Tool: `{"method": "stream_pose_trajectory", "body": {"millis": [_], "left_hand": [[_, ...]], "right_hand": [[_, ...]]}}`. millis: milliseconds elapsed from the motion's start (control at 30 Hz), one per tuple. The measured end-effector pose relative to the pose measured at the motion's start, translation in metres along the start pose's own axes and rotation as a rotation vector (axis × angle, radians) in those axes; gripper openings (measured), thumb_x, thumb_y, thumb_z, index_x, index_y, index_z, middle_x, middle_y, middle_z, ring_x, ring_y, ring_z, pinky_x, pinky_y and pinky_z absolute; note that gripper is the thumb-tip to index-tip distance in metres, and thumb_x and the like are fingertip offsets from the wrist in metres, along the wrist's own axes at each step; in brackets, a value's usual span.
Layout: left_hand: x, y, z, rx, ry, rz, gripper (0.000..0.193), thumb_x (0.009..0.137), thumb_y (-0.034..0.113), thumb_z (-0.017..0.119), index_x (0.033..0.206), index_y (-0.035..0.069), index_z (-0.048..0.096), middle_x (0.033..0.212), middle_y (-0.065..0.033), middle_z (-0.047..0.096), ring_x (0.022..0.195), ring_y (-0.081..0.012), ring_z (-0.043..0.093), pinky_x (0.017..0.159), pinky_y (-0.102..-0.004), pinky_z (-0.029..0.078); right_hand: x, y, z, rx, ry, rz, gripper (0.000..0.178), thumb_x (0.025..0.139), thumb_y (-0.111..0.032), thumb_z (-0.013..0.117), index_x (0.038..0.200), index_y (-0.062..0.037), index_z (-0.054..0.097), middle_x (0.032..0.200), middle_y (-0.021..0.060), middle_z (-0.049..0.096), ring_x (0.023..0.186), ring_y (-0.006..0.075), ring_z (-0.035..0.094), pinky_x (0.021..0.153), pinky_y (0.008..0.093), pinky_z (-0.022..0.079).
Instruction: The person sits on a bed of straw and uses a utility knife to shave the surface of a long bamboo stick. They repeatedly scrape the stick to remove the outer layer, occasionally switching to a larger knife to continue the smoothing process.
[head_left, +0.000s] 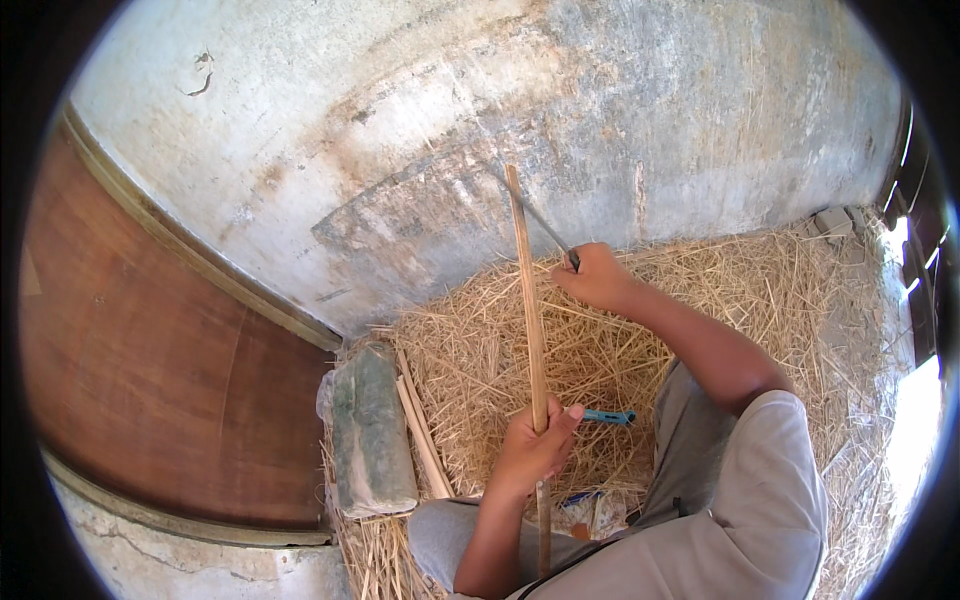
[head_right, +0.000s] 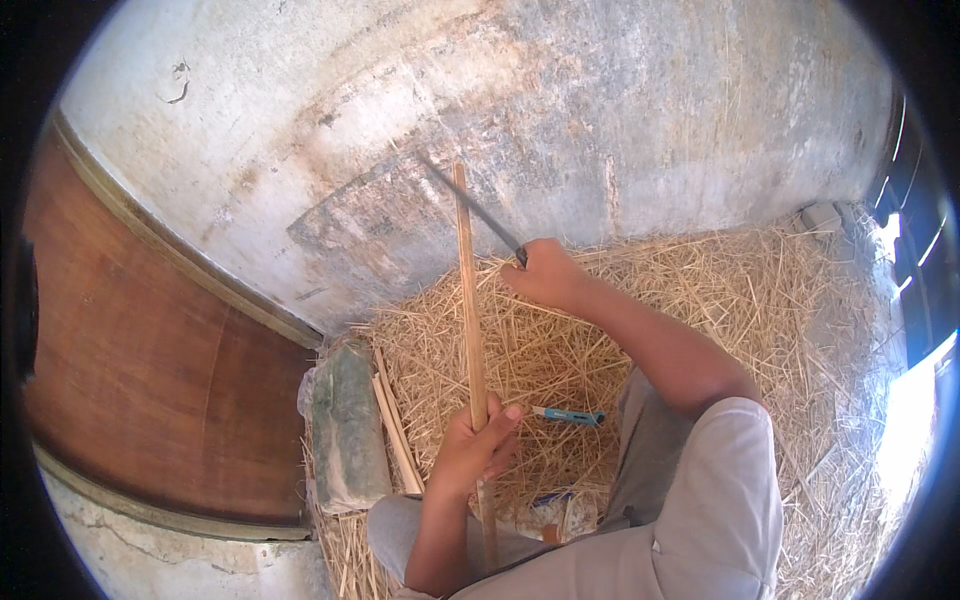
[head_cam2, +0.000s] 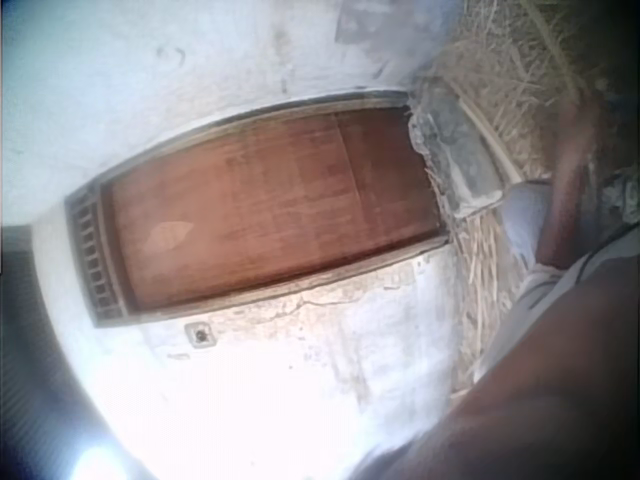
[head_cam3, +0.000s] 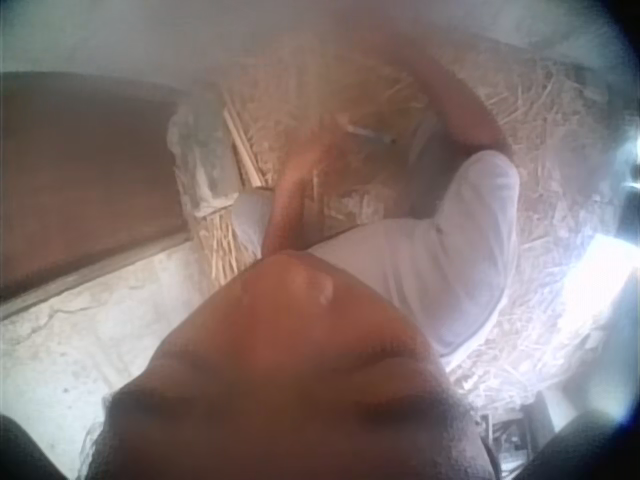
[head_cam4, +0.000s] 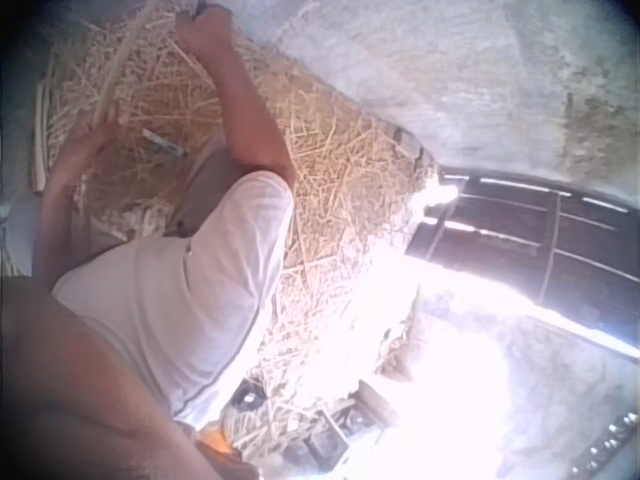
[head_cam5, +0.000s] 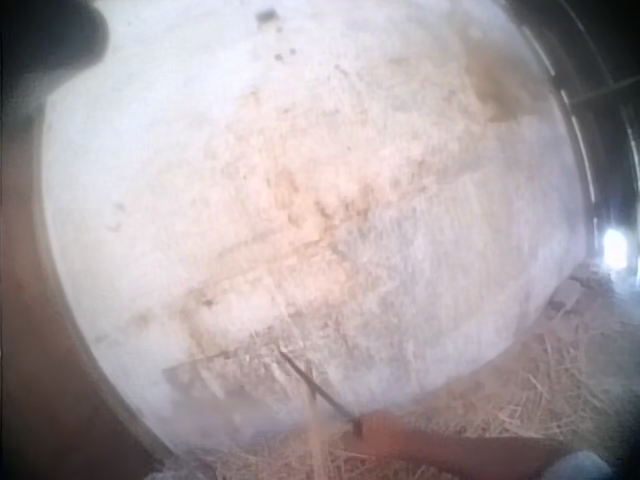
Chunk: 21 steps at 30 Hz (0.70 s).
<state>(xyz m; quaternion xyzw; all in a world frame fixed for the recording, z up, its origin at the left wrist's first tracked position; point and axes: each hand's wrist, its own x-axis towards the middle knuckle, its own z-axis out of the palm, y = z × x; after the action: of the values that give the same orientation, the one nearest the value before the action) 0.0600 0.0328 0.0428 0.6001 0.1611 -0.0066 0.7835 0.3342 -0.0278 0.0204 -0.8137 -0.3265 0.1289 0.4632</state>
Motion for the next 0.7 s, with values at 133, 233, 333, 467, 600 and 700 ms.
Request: {"method": "stream_pose_trajectory", "body": {"millis": [133, 233, 333, 467, 600, 700], "left_hand": [[-0.003, -0.002, 0.001, 0.044, -0.002, 0.037, 0.036, 0.103, 0.019, 0.062, 0.076, 0.013, 0.039, 0.05, 0.0049, 0.041, 0.037, -0.0038, 0.035, 0.035, -0.0232, 0.025], [-0.002, -0.003, 0.0, 0.071, 0.033, 0.031, 0.034, 0.102, 0.019, 0.062, 0.077, 0.013, 0.039, 0.053, 0.005, 0.04, 0.037, -0.0043, 0.035, 0.034, -0.0234, 0.025], [0.0, -0.004, -0.002, 0.055, 0.029, 0.019, 0.034, 0.102, 0.018, 0.062, 0.078, 0.013, 0.039, 0.054, 0.0047, 0.039, 0.038, -0.0049, 0.035, 0.033, -0.0238, 0.024], [-0.003, -0.001, 0.002, 0.085, 0.0, 0.042, 0.034, 0.102, 0.019, 0.062, 0.078, 0.013, 0.039, 0.054, 0.0045, 0.039, 0.038, -0.005, 0.035, 0.033, -0.0239, 0.024], [-0.006, -0.001, 0.002, 0.027, -0.02, 0.032, 0.033, 0.102, 0.017, 0.062, 0.078, 0.013, 0.04, 0.055, 0.0056, 0.037, 0.038, -0.0041, 0.034, 0.034, -0.0226, 0.022], [-0.009, 0.005, 0.001, -0.122, -0.029, -0.002, 0.031, 0.102, 0.016, 0.061, 0.079, 0.014, 0.04, 0.057, 0.0062, 0.035, 0.038, -0.0036, 0.031, 0.034, -0.0218, 0.022]], "right_hand": [[-0.004, -0.001, -0.002, -0.199, 0.074, -0.286, 0.021, 0.083, -0.025, 0.07, 0.082, -0.0045, 0.068, 0.065, 0.0174, 0.065, 0.062, 0.0345, 0.066, 0.057, 0.0437, 0.05], [-0.004, 0.0, -0.005, -0.419, 0.094, -0.542, 0.021, 0.083, -0.025, 0.071, 0.085, -0.004, 0.069, 0.066, 0.0162, 0.066, 0.063, 0.0337, 0.067, 0.059, 0.0443, 0.052], [-0.005, -0.01, -0.002, -0.428, 0.128, -0.24, 0.021, 0.081, -0.025, 0.072, 0.088, -0.0055, 0.071, 0.069, 0.0138, 0.068, 0.065, 0.0339, 0.068, 0.062, 0.0451, 0.054], [0.003, 0.003, -0.01, -0.544, 0.339, -0.516, 0.021, 0.081, -0.026, 0.072, 0.089, -0.0066, 0.071, 0.07, 0.0129, 0.069, 0.066, 0.0345, 0.068, 0.063, 0.0449, 0.054], [0.003, -0.007, -0.005, -0.447, 0.307, -0.222, 0.021, 0.081, -0.026, 0.072, 0.088, -0.0066, 0.07, 0.07, 0.0123, 0.069, 0.065, 0.0336, 0.068, 0.063, 0.0444, 0.054], [0.002, -0.006, -0.008, -0.526, 0.3, -0.311, 0.021, 0.08, -0.026, 0.073, 0.088, -0.0072, 0.07, 0.072, 0.0129, 0.069, 0.066, 0.0339, 0.068, 0.063, 0.0447, 0.054]]}}
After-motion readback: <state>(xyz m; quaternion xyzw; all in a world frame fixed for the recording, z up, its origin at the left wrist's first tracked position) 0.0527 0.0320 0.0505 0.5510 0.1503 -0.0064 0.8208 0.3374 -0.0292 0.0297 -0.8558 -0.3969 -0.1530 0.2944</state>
